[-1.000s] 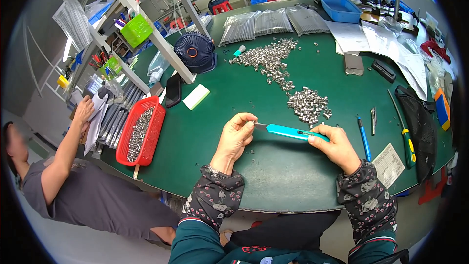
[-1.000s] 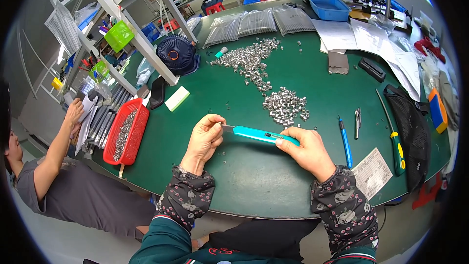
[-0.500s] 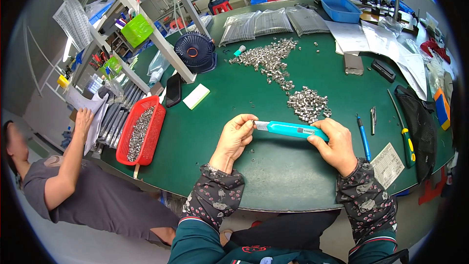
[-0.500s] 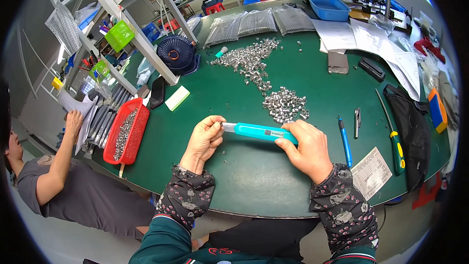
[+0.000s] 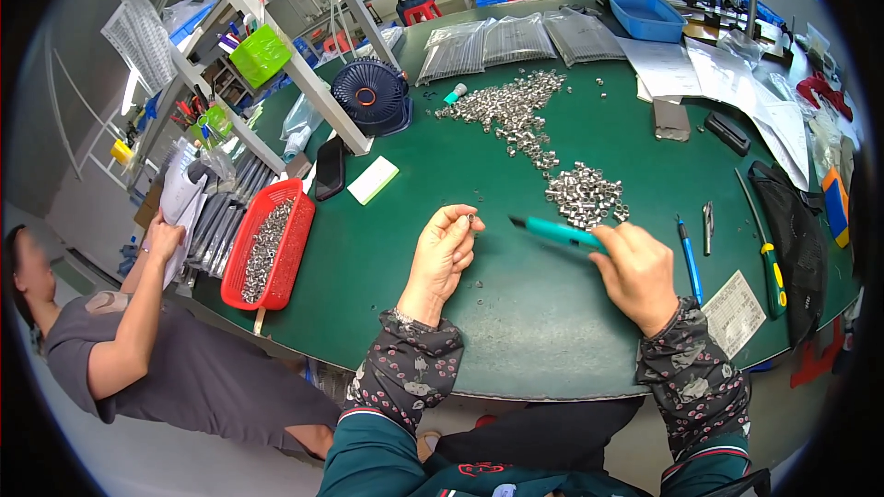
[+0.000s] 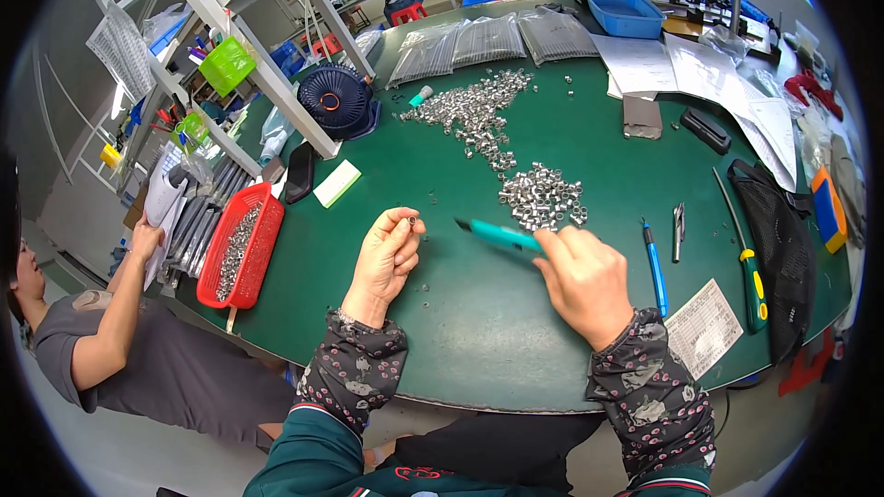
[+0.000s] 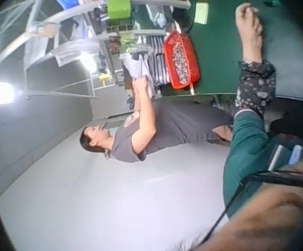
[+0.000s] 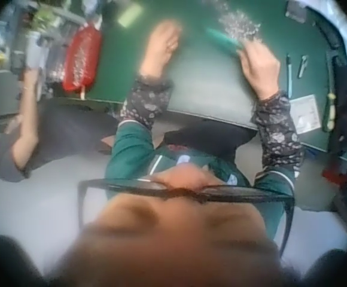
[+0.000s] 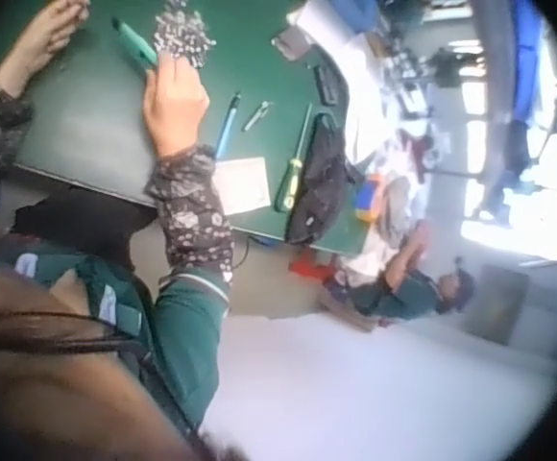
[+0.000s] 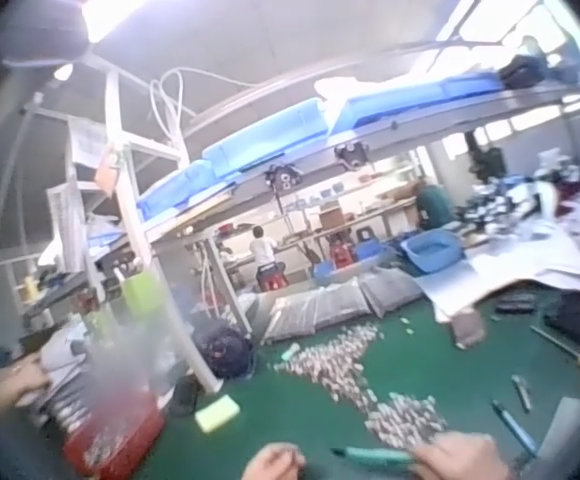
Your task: Using a utility knife to remove excess material and burrs from small metal components on a workbench.
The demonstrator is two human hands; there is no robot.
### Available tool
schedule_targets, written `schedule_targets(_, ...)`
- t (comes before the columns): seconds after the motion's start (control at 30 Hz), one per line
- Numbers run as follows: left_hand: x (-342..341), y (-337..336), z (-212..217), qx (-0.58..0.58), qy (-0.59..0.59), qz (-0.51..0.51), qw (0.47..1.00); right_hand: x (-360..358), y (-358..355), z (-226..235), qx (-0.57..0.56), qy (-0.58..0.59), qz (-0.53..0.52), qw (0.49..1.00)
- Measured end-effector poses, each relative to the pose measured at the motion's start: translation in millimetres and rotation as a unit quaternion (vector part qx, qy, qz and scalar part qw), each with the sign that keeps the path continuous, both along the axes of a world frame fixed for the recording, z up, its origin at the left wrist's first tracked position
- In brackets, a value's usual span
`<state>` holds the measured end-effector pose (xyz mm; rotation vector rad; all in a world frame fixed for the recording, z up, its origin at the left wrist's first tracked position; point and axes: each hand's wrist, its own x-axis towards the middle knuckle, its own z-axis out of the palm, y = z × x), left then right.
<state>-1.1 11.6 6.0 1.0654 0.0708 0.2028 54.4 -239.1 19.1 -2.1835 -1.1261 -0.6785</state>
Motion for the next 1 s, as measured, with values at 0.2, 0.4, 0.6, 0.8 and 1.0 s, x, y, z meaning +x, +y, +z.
schedule_targets(0.2,0.4,-4.9,4.5,0.043,0.004,0.037,0.998,-1.6,-0.6,-2.4,-0.017,0.024,0.003,1.000)
schedule_targets(0.4,1.1,-6.0,3.3,0.095,0.010,0.045,0.994,3.3,-1.2,-2.5,0.160,0.241,0.017,0.957)
schedule_targets(0.6,-0.2,-4.3,0.4,0.080,-0.016,0.029,0.996,1.0,0.4,1.9,0.154,0.336,0.075,0.926)
schedule_targets(0.8,-0.1,-4.7,-0.2,0.091,-0.025,0.017,0.995,2.9,-0.6,-0.8,0.159,0.354,0.104,0.916)
schedule_targets(1.0,-1.4,-5.9,-0.2,0.056,-0.002,0.008,0.998,2.8,-2.1,-0.1,0.144,0.395,0.120,0.899)
